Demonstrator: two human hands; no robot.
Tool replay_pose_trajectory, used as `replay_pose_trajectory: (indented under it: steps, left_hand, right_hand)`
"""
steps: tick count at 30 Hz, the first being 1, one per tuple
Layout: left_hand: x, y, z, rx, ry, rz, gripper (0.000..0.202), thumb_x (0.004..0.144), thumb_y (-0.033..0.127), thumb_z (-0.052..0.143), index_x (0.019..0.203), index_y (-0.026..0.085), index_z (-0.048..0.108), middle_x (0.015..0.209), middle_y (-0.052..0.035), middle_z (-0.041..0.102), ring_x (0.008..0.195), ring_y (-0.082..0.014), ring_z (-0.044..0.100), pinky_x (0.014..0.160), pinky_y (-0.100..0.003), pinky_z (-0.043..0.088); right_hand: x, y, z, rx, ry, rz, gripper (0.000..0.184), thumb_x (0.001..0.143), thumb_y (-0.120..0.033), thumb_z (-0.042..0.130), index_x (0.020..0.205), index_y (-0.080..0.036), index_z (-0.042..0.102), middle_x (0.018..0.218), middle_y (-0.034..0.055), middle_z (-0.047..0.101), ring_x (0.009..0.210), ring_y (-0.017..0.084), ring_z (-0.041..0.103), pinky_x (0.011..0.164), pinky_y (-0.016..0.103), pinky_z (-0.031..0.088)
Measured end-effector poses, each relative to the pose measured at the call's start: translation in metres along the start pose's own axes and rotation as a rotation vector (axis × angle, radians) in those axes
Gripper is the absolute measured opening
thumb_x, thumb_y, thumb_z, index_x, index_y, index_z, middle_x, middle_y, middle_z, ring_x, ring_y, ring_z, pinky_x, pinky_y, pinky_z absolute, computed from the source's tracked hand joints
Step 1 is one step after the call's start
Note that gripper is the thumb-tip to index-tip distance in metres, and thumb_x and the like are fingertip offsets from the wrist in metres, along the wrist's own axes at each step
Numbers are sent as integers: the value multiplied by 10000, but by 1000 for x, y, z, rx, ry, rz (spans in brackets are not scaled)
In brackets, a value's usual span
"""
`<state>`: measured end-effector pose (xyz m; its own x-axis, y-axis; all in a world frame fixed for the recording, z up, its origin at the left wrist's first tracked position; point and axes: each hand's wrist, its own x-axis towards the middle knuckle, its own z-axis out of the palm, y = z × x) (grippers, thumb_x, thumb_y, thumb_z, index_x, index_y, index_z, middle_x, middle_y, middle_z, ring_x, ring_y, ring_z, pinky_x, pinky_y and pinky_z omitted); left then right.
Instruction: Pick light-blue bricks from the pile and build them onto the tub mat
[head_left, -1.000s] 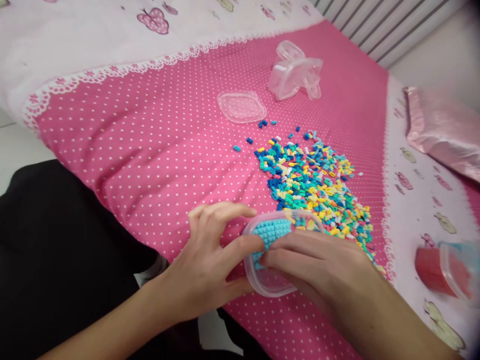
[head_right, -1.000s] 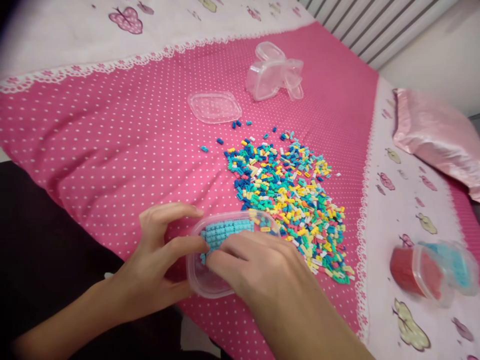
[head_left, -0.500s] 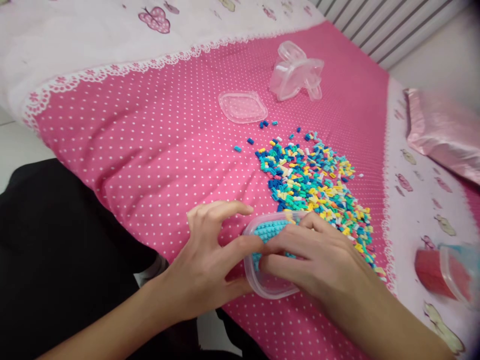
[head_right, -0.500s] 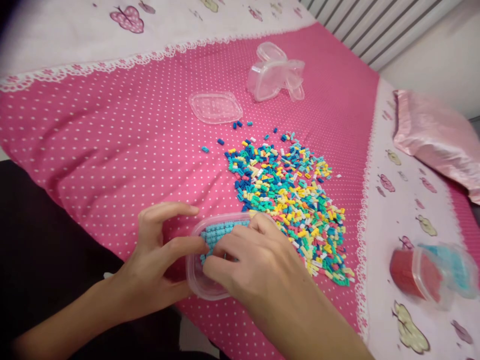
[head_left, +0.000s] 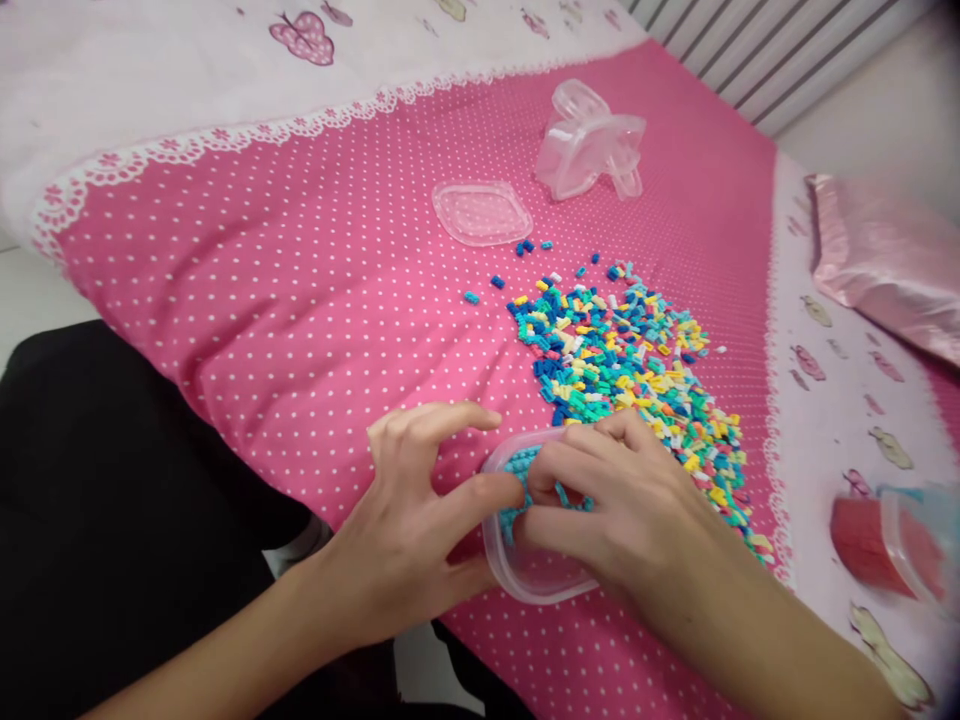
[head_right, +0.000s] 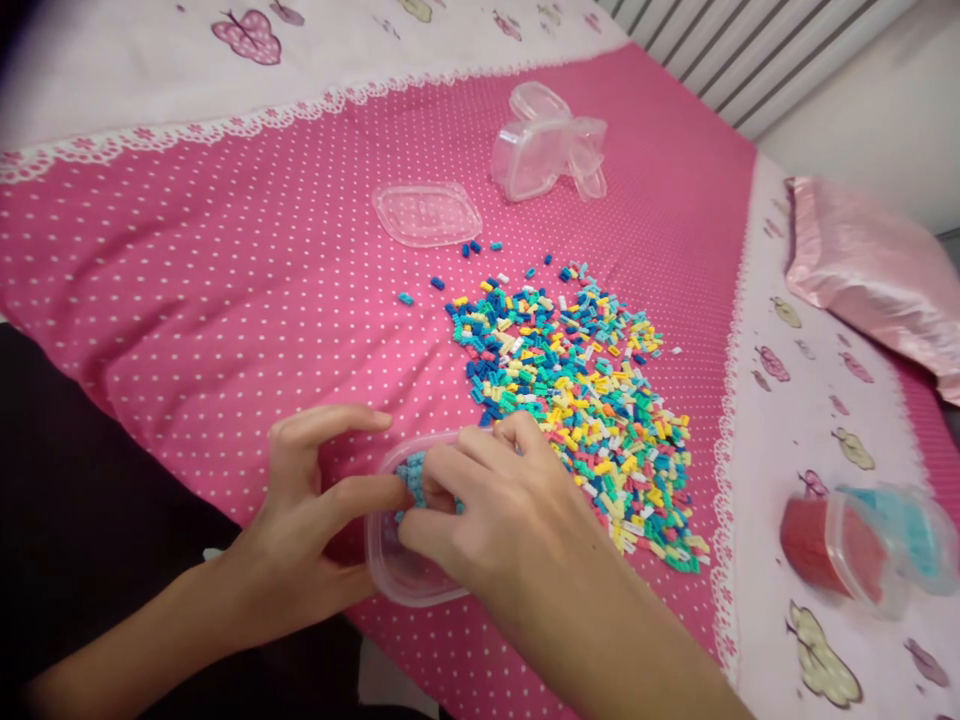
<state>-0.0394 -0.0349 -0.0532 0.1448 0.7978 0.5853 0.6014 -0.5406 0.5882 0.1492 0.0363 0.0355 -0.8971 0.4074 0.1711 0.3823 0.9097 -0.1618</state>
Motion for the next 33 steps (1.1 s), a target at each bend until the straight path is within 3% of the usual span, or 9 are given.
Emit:
replay_pose_trajectory:
  steps: [21,33]
  left_hand:
    - [1,0,0,7,-8,5,142,964,262,686,1083,248,609,1412,-91,443,1329,-267,429,1063,-449,350]
    - [0,-1,2,53,17,-5,249,876,223,752,1087,264,626,1400,-97,495,1285,-298,490,1026,-481,420]
  right_hand:
    - [-1,4,0,39,-19,-11,441,1107,-309,407,735,-249,637,718,-27,574,727,185,435,749,380,218]
    - [3,2,1,-17,-22,-2,436,1097,-196,448,713,-249,648,704,-31,580,720,184,451,747,399,200]
